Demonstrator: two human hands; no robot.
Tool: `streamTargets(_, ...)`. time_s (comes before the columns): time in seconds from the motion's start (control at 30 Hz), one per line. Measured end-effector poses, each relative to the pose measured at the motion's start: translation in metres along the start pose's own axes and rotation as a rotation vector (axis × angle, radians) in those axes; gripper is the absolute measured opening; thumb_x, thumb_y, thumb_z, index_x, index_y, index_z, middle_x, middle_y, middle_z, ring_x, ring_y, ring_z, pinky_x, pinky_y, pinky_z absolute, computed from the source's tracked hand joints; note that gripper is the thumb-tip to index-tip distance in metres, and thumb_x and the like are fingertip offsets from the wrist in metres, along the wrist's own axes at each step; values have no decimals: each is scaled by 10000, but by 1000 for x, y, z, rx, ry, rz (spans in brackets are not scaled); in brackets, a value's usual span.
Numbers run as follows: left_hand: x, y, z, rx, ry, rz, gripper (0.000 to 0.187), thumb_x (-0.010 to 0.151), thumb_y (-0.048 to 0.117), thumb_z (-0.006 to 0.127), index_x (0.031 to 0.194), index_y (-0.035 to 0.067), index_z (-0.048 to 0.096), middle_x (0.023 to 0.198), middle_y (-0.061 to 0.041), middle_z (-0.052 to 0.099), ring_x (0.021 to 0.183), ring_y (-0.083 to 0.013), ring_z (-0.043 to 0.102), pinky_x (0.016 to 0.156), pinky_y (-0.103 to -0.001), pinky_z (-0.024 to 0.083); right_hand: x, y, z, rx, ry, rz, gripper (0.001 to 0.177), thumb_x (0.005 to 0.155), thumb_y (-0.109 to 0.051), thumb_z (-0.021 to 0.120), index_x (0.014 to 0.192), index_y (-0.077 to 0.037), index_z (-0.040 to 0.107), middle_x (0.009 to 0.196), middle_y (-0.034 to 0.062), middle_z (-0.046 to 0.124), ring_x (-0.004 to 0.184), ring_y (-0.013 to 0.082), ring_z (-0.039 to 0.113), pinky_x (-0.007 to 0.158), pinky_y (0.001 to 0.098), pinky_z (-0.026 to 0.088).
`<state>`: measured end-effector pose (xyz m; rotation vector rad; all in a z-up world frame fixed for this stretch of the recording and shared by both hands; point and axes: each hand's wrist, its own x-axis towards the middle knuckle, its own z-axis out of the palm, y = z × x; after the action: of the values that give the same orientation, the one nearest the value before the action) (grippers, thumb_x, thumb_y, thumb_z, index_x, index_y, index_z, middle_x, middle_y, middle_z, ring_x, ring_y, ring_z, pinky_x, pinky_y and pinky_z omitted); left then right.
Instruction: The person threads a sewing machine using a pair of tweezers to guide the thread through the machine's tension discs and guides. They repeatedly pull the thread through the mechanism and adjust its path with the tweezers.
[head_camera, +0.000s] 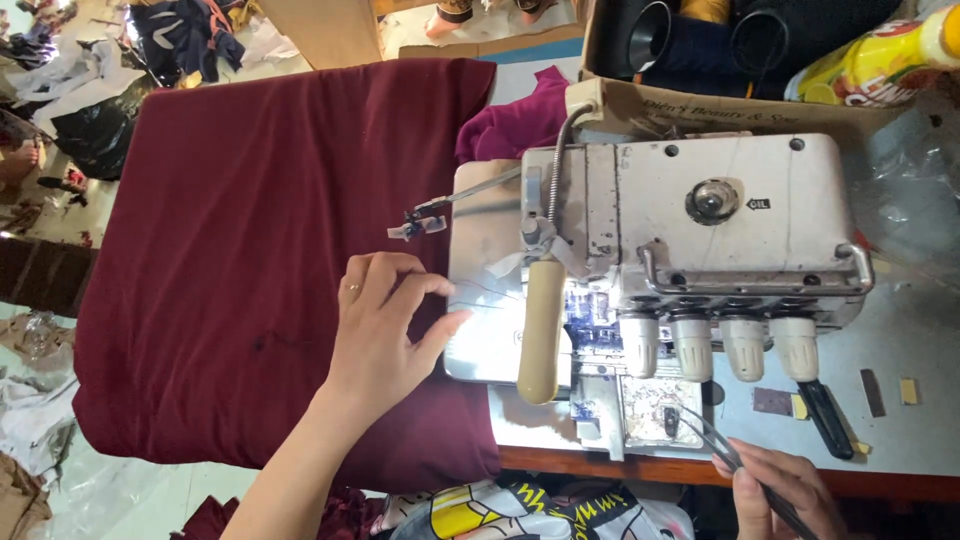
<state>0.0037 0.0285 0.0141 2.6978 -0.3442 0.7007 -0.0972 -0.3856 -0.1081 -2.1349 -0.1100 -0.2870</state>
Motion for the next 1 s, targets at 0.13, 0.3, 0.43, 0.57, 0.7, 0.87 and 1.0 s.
streamTargets(0.13, 5, 8, -9, -155, -196, 38, 152, 956, 165, 713, 916, 103, 580, 1017, -26, 521, 944, -264, 453, 901, -397, 378, 7, -45, 5, 47, 103, 78, 196, 960, -77, 623, 1131, 4, 672, 1183, 189, 724, 897, 239, 790, 744, 270, 659)
streamTargets(0.3, -6, 17, -36, -288, -396, -198, 54, 949, 141, 656, 899, 157, 646, 738, 61, 649, 665, -118, 605, 720, -292, 486, 13, -63, 8, 252, 225, 88, 101, 943, 14, 632, 1019, 15, 699, 1048, 183, 726, 846, 241, 775, 768, 280, 687)
streamTargets(0.43, -2, 35, -58, -427, -687, -187, 181, 950, 210, 637, 1045, 190, 789, 731, 33, 716, 598, -90, 689, 644, -251, 562, 15, -55, 9, 319, 244, 27, 102, 919, 11, 613, 981, 47, 685, 1015, 232, 714, 888, 279, 748, 769, 318, 703)
streamTargets(0.57, -15, 49, -43, -951, -391, -35, 310, 1039, 292, 514, 800, 147, 649, 957, -90, 672, 697, -121, 606, 703, -271, 535, 30, -55, 13, 270, 182, -92, 108, 898, 21, 661, 991, 0, 712, 1019, 184, 742, 917, 248, 776, 808, 302, 689)
streamTargets(0.7, -8, 58, -21, -1353, -220, -41, 302, 1109, 301, 459, 891, 119, 561, 754, -8, 665, 690, -184, 670, 686, -360, 649, 51, -64, 25, 200, 116, -276, 160, 869, 59, 730, 1018, 1, 725, 1073, 153, 755, 976, 239, 786, 917, 311, 658)
streamTargets(0.87, -23, 39, -28, -939, -24, 95, 289, 1040, 214, 471, 798, 83, 557, 598, -8, 488, 528, -145, 548, 555, -271, 546, 60, -60, 27, 144, 67, -382, 259, 886, 49, 748, 1122, -52, 711, 1134, 151, 739, 1017, 248, 772, 918, 320, 669)
streamTargets(1.0, -27, 34, -33, -795, -81, 149, 282, 1031, 197, 449, 798, 84, 560, 640, -11, 535, 589, -173, 640, 595, -273, 583, 56, -36, 30, 165, 209, -368, 214, 958, 37, 677, 1165, -13, 658, 1170, 172, 715, 1067, 254, 761, 926, 264, 678)
